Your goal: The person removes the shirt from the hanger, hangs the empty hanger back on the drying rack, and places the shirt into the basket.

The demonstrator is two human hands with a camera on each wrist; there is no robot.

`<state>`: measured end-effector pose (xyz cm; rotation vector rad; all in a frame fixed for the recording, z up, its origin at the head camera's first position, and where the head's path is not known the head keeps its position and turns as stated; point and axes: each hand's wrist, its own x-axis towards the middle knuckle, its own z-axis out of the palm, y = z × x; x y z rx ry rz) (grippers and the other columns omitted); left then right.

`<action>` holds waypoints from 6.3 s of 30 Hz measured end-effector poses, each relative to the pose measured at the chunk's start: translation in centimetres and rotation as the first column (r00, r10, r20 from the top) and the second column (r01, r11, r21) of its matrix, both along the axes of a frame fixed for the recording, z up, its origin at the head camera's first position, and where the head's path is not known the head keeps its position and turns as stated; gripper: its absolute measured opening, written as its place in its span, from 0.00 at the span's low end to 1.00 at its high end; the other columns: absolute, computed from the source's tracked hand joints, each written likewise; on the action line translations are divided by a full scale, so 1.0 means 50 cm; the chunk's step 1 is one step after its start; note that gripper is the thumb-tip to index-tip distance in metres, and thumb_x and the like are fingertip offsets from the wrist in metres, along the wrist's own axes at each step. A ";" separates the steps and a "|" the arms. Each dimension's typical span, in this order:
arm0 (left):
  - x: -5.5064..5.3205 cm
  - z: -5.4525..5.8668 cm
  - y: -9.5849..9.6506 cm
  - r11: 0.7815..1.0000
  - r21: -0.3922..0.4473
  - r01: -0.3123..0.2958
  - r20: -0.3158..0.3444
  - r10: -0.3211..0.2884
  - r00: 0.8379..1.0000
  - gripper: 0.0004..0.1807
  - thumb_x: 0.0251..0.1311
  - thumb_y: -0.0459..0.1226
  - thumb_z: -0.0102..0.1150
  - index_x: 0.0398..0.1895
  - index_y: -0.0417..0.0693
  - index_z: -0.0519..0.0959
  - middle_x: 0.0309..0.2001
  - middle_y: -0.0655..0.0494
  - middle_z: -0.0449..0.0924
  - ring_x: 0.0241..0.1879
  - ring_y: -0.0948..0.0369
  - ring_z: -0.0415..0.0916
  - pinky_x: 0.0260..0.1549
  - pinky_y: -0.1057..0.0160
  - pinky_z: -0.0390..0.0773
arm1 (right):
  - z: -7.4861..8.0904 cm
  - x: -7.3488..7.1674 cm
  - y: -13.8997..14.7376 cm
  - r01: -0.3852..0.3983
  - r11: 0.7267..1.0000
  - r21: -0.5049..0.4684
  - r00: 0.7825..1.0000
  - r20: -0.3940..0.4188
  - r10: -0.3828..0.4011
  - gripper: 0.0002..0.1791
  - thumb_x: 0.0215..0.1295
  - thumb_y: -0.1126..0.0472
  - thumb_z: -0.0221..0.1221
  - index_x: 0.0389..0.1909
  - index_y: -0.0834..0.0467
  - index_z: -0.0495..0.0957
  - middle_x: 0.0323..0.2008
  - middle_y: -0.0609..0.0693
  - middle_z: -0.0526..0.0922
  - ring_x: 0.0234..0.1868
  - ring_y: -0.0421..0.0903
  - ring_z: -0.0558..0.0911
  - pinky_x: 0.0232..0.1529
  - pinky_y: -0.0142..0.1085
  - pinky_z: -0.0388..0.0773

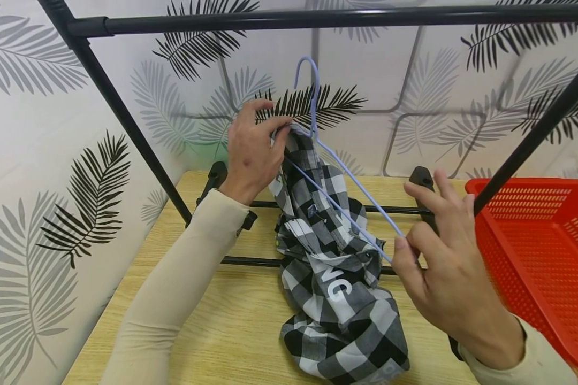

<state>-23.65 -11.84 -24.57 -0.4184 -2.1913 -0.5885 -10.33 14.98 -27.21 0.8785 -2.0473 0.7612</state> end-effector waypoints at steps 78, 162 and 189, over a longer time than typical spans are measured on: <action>-0.067 -0.083 -0.079 0.981 -0.019 -0.196 0.183 0.196 0.963 0.10 0.69 0.35 0.60 0.45 0.44 0.88 0.59 0.44 0.75 0.61 0.48 0.69 0.62 0.39 0.61 | 0.002 0.019 0.029 -0.001 0.998 -0.059 0.999 -0.034 -0.001 0.26 0.74 0.54 0.44 0.15 0.61 0.68 0.58 0.75 0.72 0.73 0.69 0.58 0.64 0.73 0.42; -0.053 -0.134 -0.079 0.977 -0.144 -0.156 0.436 0.204 0.876 0.10 0.67 0.38 0.62 0.45 0.47 0.88 0.60 0.45 0.73 0.62 0.46 0.68 0.63 0.34 0.58 | 0.011 0.015 0.064 0.015 0.974 -0.228 0.991 -0.129 -0.046 0.25 0.68 0.56 0.51 0.15 0.69 0.70 0.59 0.68 0.77 0.70 0.68 0.64 0.67 0.58 0.61; -0.048 -0.143 -0.075 0.982 -0.147 -0.120 0.398 0.169 0.902 0.09 0.65 0.38 0.63 0.40 0.44 0.89 0.59 0.44 0.74 0.58 0.44 0.70 0.60 0.33 0.60 | 0.039 0.002 0.060 0.042 0.961 -0.273 0.983 -0.162 -0.089 0.28 0.68 0.54 0.52 0.13 0.70 0.68 0.58 0.67 0.78 0.70 0.66 0.66 0.69 0.57 0.58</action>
